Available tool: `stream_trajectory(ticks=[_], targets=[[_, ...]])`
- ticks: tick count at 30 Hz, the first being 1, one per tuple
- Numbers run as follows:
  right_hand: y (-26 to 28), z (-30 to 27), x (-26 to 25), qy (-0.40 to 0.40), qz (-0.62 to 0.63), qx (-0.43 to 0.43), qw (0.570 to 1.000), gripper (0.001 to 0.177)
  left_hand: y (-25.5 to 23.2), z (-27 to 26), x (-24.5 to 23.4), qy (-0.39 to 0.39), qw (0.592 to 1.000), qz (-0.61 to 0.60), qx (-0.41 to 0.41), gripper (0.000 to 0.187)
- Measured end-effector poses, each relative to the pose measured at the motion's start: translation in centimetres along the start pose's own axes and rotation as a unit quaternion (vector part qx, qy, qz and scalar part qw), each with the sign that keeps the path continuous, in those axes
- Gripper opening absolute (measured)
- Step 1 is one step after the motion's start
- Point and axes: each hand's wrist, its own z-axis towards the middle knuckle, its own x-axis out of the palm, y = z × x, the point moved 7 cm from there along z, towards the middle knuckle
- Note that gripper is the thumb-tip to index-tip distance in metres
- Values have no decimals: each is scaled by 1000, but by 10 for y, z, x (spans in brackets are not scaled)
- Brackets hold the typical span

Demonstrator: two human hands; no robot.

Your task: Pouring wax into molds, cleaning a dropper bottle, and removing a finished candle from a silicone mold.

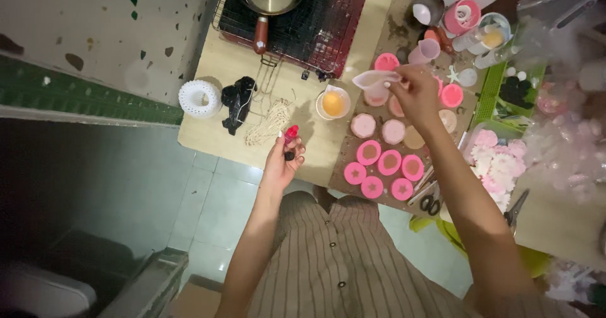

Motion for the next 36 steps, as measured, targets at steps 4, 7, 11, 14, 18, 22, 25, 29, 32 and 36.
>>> stream_trajectory(ticks=[4,7,11,14,18,22,25,29,32,36], targets=[[17,42,2,-2,-29,-48,998,24,-1,-2,8,-2,1000,-5,2,43],[40,91,6,-54,-93,-150,983,26,-2,-4,15,-4,1000,-2,1,42],[75,157,22,-71,-109,-225,966,18,2,-2,5,0,1000,-2,3,43],[99,196,43,-82,-160,-298,937,18,5,-5,2,5,1000,-15,4,44],[79,246,104,-9,-239,-316,918,16,7,-10,-4,-39,999,-8,14,40],[98,250,150,-49,-405,-421,810,8,10,-9,-14,8,1000,-23,7,43],[121,242,173,-11,-405,-471,783,12,10,-9,-16,16,999,-31,0,45],[152,226,195,37,-477,-512,713,16,7,-7,-23,-16,999,-40,6,44],[168,218,198,50,-521,-529,668,20,4,-6,-23,-15,999,-35,10,44],[159,215,203,89,-570,-533,619,17,-4,-10,-6,-19,999,-37,10,43]])
